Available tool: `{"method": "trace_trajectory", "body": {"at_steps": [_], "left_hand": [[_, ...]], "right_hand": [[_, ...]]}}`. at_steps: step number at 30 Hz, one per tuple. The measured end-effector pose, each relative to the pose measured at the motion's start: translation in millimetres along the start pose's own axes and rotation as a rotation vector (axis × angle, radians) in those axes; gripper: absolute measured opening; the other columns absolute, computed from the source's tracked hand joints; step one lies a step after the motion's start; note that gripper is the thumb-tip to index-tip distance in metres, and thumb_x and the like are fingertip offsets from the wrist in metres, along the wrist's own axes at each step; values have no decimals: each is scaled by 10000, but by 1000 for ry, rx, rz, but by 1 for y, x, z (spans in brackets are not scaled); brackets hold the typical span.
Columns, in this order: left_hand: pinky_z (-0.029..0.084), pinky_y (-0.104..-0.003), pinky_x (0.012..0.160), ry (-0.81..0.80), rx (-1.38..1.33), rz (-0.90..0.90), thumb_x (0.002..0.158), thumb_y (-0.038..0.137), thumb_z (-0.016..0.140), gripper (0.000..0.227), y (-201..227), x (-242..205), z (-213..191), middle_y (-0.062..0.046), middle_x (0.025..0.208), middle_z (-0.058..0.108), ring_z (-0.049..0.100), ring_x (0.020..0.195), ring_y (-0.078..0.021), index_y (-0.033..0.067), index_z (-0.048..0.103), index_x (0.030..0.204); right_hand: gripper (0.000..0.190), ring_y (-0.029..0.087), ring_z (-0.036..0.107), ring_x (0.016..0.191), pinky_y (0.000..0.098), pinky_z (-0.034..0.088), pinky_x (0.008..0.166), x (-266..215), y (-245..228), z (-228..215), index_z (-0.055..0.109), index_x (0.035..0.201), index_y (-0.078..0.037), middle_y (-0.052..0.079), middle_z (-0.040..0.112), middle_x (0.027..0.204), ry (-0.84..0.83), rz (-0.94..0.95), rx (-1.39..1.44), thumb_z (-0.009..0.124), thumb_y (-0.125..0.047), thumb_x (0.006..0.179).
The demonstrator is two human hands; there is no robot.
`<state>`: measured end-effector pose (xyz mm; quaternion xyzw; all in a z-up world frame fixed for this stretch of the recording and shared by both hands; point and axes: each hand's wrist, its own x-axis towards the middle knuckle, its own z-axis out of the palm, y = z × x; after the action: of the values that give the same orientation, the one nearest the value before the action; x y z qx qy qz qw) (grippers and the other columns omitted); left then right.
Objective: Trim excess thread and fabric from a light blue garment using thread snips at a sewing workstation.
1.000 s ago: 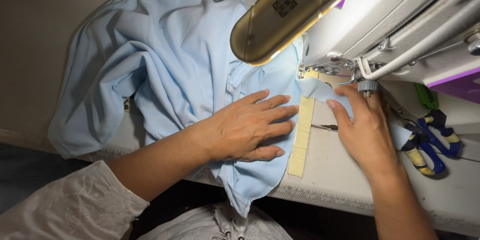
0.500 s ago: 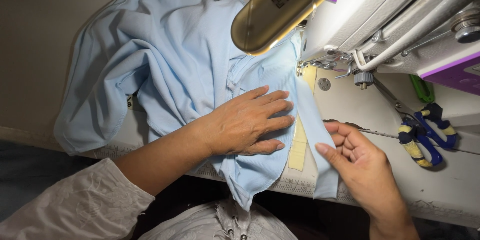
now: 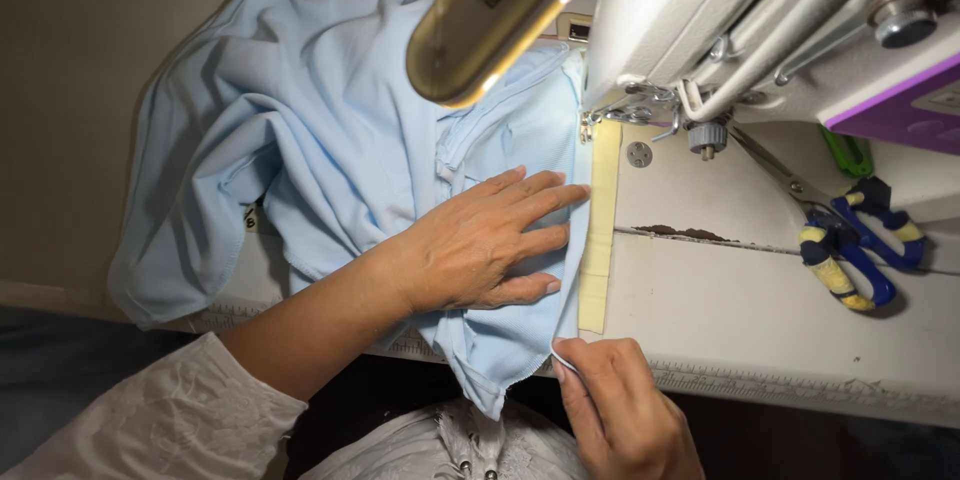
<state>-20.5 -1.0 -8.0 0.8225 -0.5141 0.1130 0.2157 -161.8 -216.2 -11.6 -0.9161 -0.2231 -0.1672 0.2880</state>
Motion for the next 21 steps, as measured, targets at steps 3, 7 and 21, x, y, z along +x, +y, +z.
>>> {"method": "trace_trajectory", "body": {"at_steps": [3,7,21], "left_hand": [[439,-562,1062,-12,10,2,986,385,646,332,1,2,-2,-199,1465,495,517,1319,-421,64,562,996],[448,-531,1049,-7,57,17,976,377,658,334,2,4,-4,-194,1454,518,529,1306,-406,59,557,993],[407,-548,1134,-36,57,-20,954,383,664,327,2,3,-2,-159,1472,546,504,1382,-394,71,588,1010]], "right_hand": [[170,151,669,731,252,544,680,10,-4,-10,694,1101,-43,73,667,930,28,-26,116,630,-97,954],[147,141,659,723,225,541,683,13,-8,-7,713,1049,-40,59,691,888,106,25,175,651,-113,938],[141,92,662,689,180,508,656,25,-18,-16,743,998,-85,32,693,840,67,183,343,655,-168,926]]}}
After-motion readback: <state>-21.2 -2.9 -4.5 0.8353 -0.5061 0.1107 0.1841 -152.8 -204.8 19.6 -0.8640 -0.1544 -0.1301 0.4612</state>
